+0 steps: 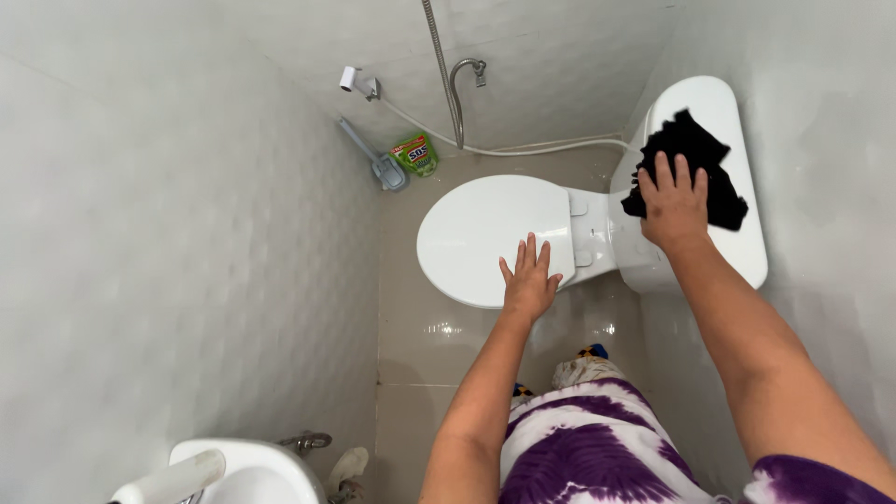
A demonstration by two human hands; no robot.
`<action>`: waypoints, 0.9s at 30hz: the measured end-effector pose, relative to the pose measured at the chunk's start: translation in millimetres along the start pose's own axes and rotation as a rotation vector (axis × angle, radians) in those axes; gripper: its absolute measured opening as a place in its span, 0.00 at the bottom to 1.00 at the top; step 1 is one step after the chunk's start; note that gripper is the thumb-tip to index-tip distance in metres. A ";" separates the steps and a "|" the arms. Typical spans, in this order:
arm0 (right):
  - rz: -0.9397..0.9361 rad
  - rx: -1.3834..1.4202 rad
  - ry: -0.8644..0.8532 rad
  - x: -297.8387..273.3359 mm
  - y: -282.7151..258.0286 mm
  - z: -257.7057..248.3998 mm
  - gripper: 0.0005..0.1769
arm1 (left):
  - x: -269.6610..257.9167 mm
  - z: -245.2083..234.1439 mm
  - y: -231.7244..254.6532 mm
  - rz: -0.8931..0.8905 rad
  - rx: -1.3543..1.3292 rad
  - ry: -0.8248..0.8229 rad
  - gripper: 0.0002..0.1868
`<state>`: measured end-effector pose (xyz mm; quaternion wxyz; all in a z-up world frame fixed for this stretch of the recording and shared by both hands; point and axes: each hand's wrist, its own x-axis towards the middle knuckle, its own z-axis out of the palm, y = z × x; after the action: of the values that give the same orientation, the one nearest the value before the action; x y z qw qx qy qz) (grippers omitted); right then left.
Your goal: The person wipes the exterior surfaces of a white toilet using a black cloth. They clean the toilet seat, the underside of the seat, the rim, and the tank lid. The person lifts the seat to access the underside and repeatedly wipes the same areas throughout the clip.
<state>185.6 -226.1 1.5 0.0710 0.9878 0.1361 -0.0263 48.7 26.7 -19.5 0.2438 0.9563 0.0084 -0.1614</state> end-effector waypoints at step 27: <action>-0.062 -0.917 -0.285 53.2 -60.2 -22.8 0.39 | 90.6 -24.1 -127.5 0.126 -0.062 -0.074 0.38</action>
<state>221.0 -151.2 12.2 0.5162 0.8369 0.1518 -0.1008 129.8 144.7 -86.9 0.2829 0.9403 -0.0560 -0.1805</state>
